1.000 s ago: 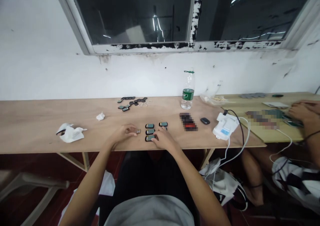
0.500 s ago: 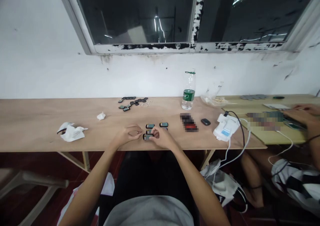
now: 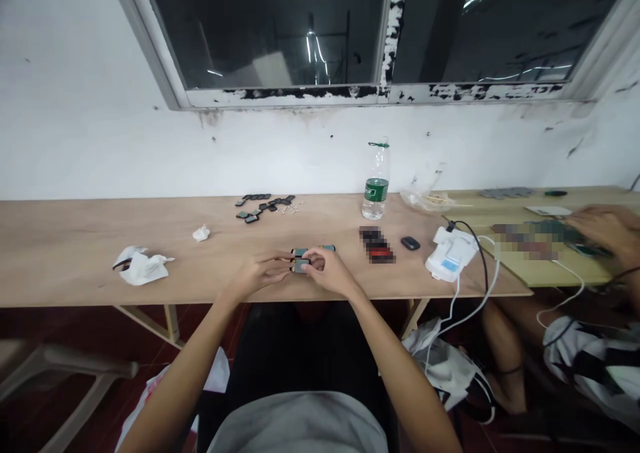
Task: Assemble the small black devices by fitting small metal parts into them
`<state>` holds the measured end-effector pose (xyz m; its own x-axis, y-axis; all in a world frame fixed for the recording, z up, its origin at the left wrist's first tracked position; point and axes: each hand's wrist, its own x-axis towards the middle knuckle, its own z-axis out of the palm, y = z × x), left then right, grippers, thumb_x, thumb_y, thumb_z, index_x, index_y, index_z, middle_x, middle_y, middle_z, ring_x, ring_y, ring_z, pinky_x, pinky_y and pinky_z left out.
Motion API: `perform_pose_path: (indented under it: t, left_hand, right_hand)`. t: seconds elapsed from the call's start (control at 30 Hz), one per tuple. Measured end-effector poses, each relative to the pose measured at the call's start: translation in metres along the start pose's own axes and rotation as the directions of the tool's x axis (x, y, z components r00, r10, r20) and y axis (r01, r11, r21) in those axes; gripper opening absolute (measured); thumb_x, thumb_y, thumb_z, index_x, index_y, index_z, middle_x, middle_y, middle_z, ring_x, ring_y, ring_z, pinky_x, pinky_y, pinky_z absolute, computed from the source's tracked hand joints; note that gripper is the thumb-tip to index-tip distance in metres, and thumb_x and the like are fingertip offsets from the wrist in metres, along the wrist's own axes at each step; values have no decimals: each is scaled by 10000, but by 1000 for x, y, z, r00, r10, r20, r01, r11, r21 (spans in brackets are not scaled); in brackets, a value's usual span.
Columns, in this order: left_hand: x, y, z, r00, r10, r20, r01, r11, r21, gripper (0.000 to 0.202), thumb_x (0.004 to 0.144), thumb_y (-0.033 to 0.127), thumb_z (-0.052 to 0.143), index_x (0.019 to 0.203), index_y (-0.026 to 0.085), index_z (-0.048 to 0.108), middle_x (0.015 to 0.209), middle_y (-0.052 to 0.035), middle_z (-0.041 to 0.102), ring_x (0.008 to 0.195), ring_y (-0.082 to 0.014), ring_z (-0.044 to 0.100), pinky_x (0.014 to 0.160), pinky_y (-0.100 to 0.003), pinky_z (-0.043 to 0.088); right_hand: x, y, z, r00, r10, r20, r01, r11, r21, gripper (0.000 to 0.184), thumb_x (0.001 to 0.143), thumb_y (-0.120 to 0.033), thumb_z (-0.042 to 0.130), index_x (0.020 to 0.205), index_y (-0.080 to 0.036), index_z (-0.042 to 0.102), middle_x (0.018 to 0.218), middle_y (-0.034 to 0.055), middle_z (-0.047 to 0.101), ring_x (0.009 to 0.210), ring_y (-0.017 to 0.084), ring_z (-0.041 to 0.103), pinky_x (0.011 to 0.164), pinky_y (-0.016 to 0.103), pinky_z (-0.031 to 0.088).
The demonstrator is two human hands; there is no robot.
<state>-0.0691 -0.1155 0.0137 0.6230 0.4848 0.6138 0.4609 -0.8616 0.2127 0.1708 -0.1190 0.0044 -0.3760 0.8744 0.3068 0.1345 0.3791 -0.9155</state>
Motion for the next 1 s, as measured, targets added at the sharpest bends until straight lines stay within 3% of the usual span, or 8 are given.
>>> perform_pose_path:
  t: [0.33, 0.63, 1.0]
  left_hand:
    - [-1, 1, 4, 988, 127, -83, -126, 992, 24, 162, 944, 227, 640, 1015, 150, 764, 1114, -116, 755, 959, -202, 751, 879, -313, 638]
    - [-1, 3, 4, 994, 72, -76, -73, 997, 0, 171, 951, 255, 632, 992, 168, 773, 1114, -93, 763, 964, -195, 753, 911, -306, 628]
    - [2, -2, 9, 999, 14, 51, -15, 1000, 27, 240, 980, 336, 587, 1113, 205, 738, 1172, -84, 737, 1066, -212, 715, 959, -345, 593]
  right_hand:
    - [0, 1, -6, 999, 14, 50, -16, 999, 41, 259, 835, -334, 695, 1030, -167, 662, 781, 24, 660, 651, 153, 643, 610, 264, 504]
    - [1, 6, -6, 998, 39, 55, -43, 996, 72, 295, 821, -376, 714, 1019, -166, 653, 764, 31, 675, 692, 182, 684, 616, 271, 518]
    - [3, 9, -2, 996, 77, 53, -79, 996, 51, 255, 808, -356, 723, 966, -175, 637, 717, 13, 682, 648, 165, 667, 632, 277, 515]
